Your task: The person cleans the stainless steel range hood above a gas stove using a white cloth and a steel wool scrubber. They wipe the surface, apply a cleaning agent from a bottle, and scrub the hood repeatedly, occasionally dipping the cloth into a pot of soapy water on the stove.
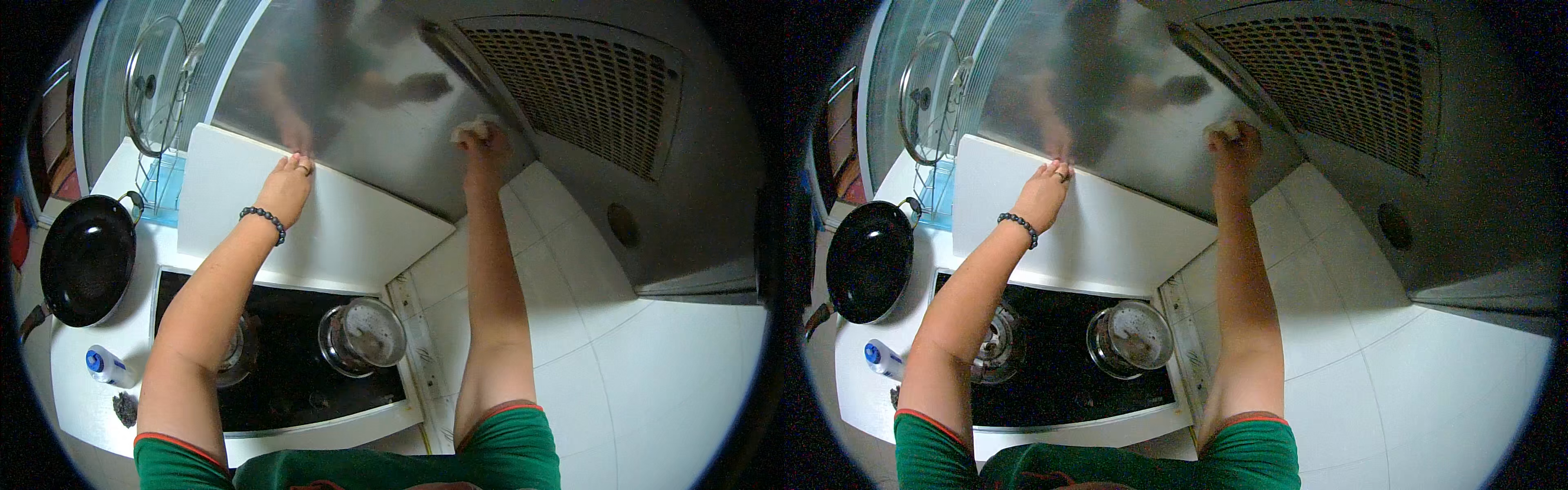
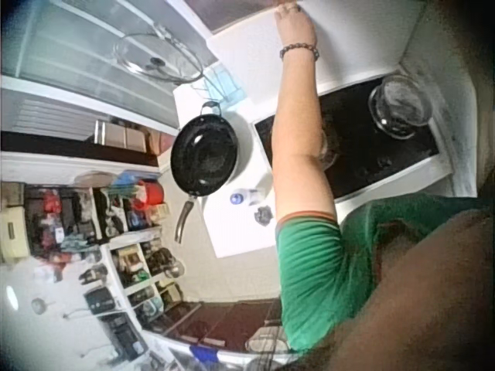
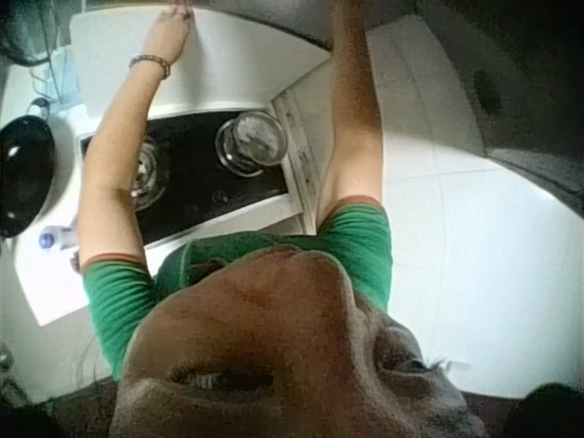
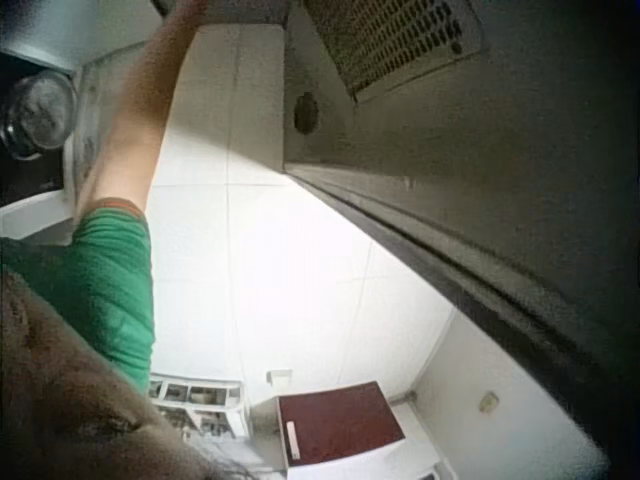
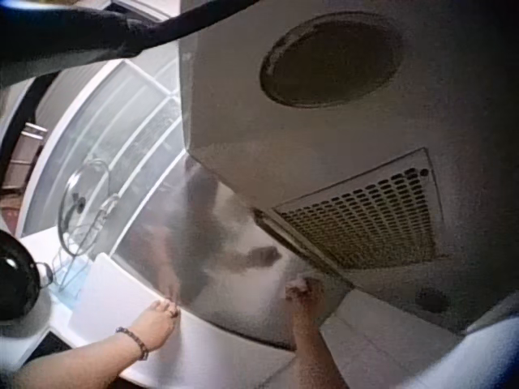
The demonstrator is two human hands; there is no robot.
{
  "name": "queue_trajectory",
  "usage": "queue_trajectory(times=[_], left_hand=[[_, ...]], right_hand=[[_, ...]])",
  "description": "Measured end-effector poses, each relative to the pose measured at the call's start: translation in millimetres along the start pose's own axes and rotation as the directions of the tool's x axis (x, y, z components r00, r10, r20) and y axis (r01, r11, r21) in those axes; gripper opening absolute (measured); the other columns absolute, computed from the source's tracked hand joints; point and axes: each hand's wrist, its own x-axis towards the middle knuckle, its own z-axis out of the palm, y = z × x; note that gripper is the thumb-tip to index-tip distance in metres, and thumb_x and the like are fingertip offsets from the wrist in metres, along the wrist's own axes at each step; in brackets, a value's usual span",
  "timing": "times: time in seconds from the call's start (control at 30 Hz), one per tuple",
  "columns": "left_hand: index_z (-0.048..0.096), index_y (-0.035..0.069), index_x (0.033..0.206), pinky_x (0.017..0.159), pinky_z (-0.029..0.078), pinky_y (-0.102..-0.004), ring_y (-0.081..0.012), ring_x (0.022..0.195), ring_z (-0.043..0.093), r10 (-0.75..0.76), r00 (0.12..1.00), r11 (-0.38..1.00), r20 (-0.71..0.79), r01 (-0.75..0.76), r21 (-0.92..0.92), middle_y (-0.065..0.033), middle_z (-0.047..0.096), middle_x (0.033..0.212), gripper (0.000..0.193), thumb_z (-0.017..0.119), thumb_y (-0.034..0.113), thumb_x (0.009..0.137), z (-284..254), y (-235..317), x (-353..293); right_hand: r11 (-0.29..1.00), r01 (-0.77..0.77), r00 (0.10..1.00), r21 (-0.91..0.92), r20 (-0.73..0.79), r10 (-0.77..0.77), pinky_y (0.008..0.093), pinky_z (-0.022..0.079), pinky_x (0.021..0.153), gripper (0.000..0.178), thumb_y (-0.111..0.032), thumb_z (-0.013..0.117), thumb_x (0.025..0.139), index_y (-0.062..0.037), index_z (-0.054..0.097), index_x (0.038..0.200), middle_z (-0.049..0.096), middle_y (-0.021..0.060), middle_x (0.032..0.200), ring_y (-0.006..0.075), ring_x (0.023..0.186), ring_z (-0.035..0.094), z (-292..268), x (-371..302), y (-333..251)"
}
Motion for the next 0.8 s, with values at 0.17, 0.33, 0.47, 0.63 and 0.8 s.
queue_trajectory(times=[0.17, 0.33, 0.47, 0.63, 0.8], left_hand=[[0.053, -0.003, 0.119, 0.104, 0.036, -0.0363, -0.0289, 0.122, 0.046, 0.021, 0.999, 1.000, 0.030, -0.021, 0.011, -0.0153, 0.052, 0.123, 0.038, 0.048, 0.002, 0.082, -4.0, 12.9, 9.9], [0.052, -0.005, 0.117, 0.103, 0.036, -0.0341, -0.0278, 0.121, 0.048, 0.024, 0.998, 1.000, 0.050, -0.024, 0.004, -0.0168, 0.053, 0.120, 0.038, 0.051, 0.000, 0.079, -10.5, 17.9, 13.3], [0.052, -0.003, 0.118, 0.103, 0.036, -0.0353, -0.0282, 0.122, 0.046, -0.021, 0.999, 0.999, 0.048, 0.023, -0.042, -0.0161, 0.053, 0.121, 0.038, 0.049, -0.002, 0.080, -6.4, 14.8, 10.7], [0.053, -0.001, 0.118, 0.103, 0.037, -0.0361, -0.0282, 0.122, 0.046, -0.020, 0.996, 0.999, 0.084, 0.022, -0.033, -0.0156, 0.053, 0.121, 0.039, 0.050, -0.002, 0.080, -17.2, 12.1, 9.4], [0.055, -0.001, 0.117, 0.104, 0.036, -0.0361, -0.0275, 0.121, 0.047, -0.044, 0.997, 0.997, 0.060, 0.048, -0.063, -0.0142, 0.054, 0.121, 0.040, 0.051, -0.003, 0.078, -9.2, 8.3, 7.3]], right_hand=[[0.918, 0.024, 0.974, 0.395, -0.215, 0.067, 0.0328, 0.051, 0.076, 0.022, -0.001, 0.059, 0.083, 0.0043, 0.051, 0.102, 0.054, 0.0122, 0.101, 0.0209, 0.088, 0.056, -104.8, 14.7, -37.2], [0.959, 0.044, 0.878, 0.280, -0.469, 0.096, 0.0321, 0.050, 0.086, 0.029, -0.006, 0.057, 0.087, 0.0068, 0.051, 0.112, 0.053, 0.0150, 0.112, 0.0237, 0.099, 0.056, -147.1, 44.4, -72.6], [0.931, 0.300, 0.914, -0.207, -0.215, -0.343, 0.0337, 0.049, 0.088, 0.035, -0.011, 0.064, 0.083, 0.0068, 0.053, 0.112, 0.058, 0.0165, 0.109, 0.0253, 0.101, 0.057, -58.9, 44.4, -69.8], [0.754, 0.637, 0.696, -0.161, -0.300, -0.653, 0.0353, 0.050, 0.082, 0.028, -0.010, 0.067, 0.081, 0.0052, 0.057, 0.103, 0.061, 0.0156, 0.102, 0.0231, 0.091, 0.060, -13.4, -7.6, -151.3], [0.400, 0.688, 0.398, -0.606, -0.147, -0.906, 0.0383, 0.053, 0.076, 0.032, -0.008, 0.070, 0.075, -0.0012, 0.058, 0.104, 0.060, 0.0171, 0.104, 0.0320, 0.090, 0.060, -55.2, 9.7, -204.0]])
